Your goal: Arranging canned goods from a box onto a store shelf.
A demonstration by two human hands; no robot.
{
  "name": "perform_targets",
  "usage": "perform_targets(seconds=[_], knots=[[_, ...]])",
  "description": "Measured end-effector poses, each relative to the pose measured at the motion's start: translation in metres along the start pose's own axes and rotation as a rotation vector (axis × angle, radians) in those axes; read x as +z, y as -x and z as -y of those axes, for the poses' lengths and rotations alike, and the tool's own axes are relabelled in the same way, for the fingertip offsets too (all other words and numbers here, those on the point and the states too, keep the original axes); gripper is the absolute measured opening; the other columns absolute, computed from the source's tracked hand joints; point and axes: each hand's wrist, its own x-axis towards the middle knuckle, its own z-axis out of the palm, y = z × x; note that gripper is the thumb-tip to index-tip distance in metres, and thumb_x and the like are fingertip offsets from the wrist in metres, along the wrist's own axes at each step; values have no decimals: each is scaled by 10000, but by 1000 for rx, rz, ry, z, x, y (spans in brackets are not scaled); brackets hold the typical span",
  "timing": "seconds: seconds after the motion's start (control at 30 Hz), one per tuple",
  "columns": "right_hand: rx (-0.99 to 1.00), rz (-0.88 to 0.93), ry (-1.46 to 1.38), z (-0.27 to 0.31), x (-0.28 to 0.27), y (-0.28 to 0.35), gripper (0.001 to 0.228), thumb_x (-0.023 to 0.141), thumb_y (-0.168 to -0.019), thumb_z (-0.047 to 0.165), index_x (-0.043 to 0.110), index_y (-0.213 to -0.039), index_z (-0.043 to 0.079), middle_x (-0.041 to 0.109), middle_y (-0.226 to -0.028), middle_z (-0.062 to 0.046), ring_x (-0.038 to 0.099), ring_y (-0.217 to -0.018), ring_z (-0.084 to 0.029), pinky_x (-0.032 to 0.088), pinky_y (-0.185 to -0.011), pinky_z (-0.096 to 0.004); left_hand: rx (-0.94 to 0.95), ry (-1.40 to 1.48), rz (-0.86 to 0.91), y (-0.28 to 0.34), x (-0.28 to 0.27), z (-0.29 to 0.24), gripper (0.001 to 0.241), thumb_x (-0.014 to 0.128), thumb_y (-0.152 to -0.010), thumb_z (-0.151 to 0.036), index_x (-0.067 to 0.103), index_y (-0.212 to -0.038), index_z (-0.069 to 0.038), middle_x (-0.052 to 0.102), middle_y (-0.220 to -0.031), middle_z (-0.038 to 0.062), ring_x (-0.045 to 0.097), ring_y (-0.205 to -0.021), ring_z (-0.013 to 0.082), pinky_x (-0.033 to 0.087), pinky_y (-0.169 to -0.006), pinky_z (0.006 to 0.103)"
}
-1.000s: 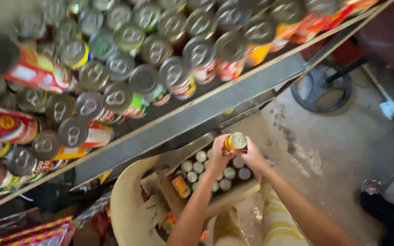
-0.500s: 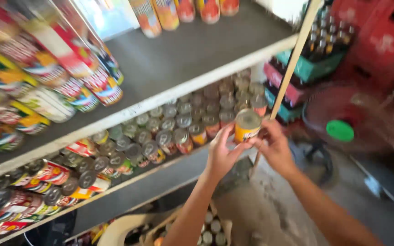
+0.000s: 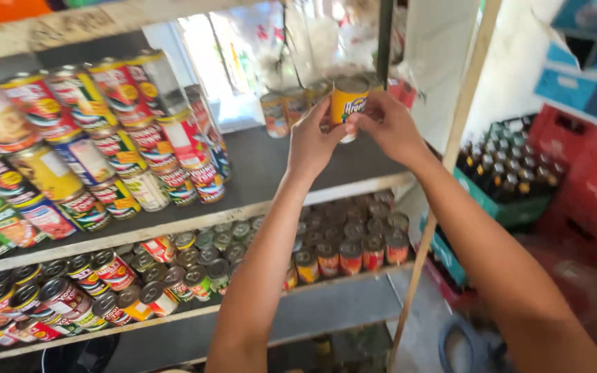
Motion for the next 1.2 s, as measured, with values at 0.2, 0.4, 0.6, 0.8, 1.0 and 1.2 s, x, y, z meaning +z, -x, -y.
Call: perform_targets(seconds=[0.2,0.4,0.6,0.8,1.0,1.2], knots=[[208,129,-227,-80,21,-45,295,716,-953,180,629,-1145,-26,720,-879,-49,669,-745,-133,562,-667,-308,-30,-276,44,-41,6,89,462,846,-860,-364,671,-1183,-84,767,-918,53,745,-843,154,573,-758,345],[11,160,275,-121,38,-37,308,795,-861,192,684,-1047,-28,728,-867,-112,699,-783,-170,546,-695,-351,-126,-327,147,-44,2,166,402,877,-751,-321,726,-1038,-83,767,-926,83,742,-875,255,547,-755,381],[201,155,189,-137,40,-31,176,704,-953,200,667,-973,29,722,-790,-121,707,-737,-228,544,-682,-376,-280,-450,5,-36,8,164,108,739,-842,-172,744,-928,-106,771,-918,96,741,-918,265,569,-824,389],[23,255,418,-123,40,-29,162,728,-904,141,670,-991,17,721,-858,-144,708,-794,-280,538,-708,-410,-234,-338,-42,-37,10,173,89,758,-796,-144,729,-873,-109,776,-883,78,758,-887,231,579,-814,371],[36,343,306,-123,39,-21,346,649,-926,106,610,-1263,41,715,-1102,-172,708,-1043,-295,542,-889,-409,-82,-354,13,-32,19,195,122,715,-849,-116,745,-967,-103,773,-1013,112,720,-1023,298,552,-885,390],[24,452,305,-129,41,-24,548,634,-914,85,483,-1439,41,655,-1317,-206,630,-1248,-340,491,-1013,-410,-90,-359,119,-36,20,199,344,661,-828,-68,718,-1167,-90,746,-1119,148,697,-1092,317,543,-919,391]])
